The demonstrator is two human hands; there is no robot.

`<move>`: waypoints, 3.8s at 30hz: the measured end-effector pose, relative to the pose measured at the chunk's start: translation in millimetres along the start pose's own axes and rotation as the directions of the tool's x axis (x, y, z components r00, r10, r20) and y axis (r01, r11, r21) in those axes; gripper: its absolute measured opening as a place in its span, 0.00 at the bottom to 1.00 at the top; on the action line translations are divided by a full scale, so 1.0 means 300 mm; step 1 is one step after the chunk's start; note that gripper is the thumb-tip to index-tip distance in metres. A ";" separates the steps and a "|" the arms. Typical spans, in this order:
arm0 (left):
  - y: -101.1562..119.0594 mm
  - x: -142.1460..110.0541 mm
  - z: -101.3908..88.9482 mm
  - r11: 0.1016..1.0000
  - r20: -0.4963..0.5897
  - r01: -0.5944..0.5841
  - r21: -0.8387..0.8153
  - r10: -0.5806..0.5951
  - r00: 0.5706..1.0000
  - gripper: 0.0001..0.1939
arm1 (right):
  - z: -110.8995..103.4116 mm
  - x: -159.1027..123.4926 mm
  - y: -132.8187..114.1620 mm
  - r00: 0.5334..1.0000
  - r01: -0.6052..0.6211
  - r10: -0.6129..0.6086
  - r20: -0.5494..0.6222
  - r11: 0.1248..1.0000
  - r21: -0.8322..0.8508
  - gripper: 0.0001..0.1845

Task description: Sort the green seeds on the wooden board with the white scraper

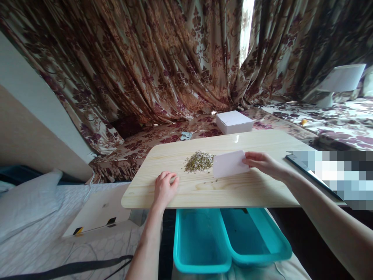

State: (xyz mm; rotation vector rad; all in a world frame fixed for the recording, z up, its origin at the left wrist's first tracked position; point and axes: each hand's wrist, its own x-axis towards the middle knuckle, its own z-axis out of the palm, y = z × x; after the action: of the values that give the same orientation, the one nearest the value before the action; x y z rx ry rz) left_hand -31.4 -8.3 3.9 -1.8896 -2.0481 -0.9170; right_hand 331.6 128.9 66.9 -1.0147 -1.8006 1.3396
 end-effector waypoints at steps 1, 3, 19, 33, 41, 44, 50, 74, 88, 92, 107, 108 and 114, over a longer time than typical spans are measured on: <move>0.000 0.000 0.000 1.000 0.000 0.002 0.000 -0.002 1.000 0.12 | -0.003 0.000 -0.001 1.000 -0.003 0.003 0.006 1.000 -0.004 0.22; 0.001 0.000 0.001 1.000 0.001 0.007 0.002 -0.007 1.000 0.12 | -0.012 -0.002 -0.002 1.000 -0.007 0.007 0.010 1.000 -0.012 0.23; 0.002 0.000 0.000 1.000 0.009 0.017 -0.005 -0.017 1.000 0.12 | 0.011 0.004 -0.007 0.999 0.005 -0.009 -0.047 0.997 -0.079 0.24; 0.009 -0.001 -0.002 1.000 0.005 0.029 -0.004 -0.029 1.000 0.12 | 0.030 0.035 -0.009 0.994 0.014 -0.024 -0.110 0.996 -0.092 0.21; 0.006 -0.002 -0.001 1.000 0.002 0.022 -0.002 -0.022 1.000 0.11 | 0.042 0.028 -0.028 0.999 0.015 -0.018 -0.035 0.998 -0.067 0.21; 0.003 -0.002 0.003 1.000 -0.001 0.023 -0.002 -0.023 1.000 0.12 | 0.032 0.019 -0.039 1.000 0.004 -0.004 -0.001 0.999 -0.040 0.21; -0.002 -0.003 0.008 1.000 -0.009 0.006 -0.010 -0.006 1.000 0.12 | 0.099 0.053 -0.042 0.995 0.039 -0.050 0.086 0.992 0.120 0.19; -0.007 -0.001 0.009 0.998 -0.026 -0.036 -0.045 0.035 0.999 0.11 | 0.122 0.053 -0.079 0.914 -0.060 0.052 0.403 0.998 0.005 0.11; -0.001 0.000 0.012 0.996 -0.048 -0.024 -0.086 0.020 0.999 0.11 | 0.141 0.012 -0.115 0.914 -0.002 0.012 0.406 1.000 -0.027 0.07; 0.004 0.002 0.009 0.995 -0.064 -0.023 -0.102 0.017 0.998 0.13 | 0.153 0.005 -0.111 0.916 0.003 0.012 0.402 0.999 -0.037 0.07; 0.007 0.002 0.005 0.992 -0.048 0.010 -0.126 -0.016 0.999 0.13 | -0.015 -0.080 -0.065 0.999 -0.006 0.004 0.047 0.999 0.032 0.19; 0.007 0.002 0.005 0.992 -0.047 0.010 -0.127 -0.016 0.999 0.13 | -0.011 -0.071 -0.057 1.000 -0.001 0.000 0.019 0.999 0.032 0.20; 0.008 0.001 0.004 0.992 -0.046 0.008 -0.127 -0.014 0.999 0.12 | 0.040 -0.050 -0.046 1.000 0.001 -0.001 0.013 1.000 -0.001 0.23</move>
State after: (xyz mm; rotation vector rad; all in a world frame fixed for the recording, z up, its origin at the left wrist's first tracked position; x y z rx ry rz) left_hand -28.8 -7.5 4.0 -1.9004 -2.0198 -1.1078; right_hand 325.8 108.1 76.5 -1.0080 -1.8108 1.3481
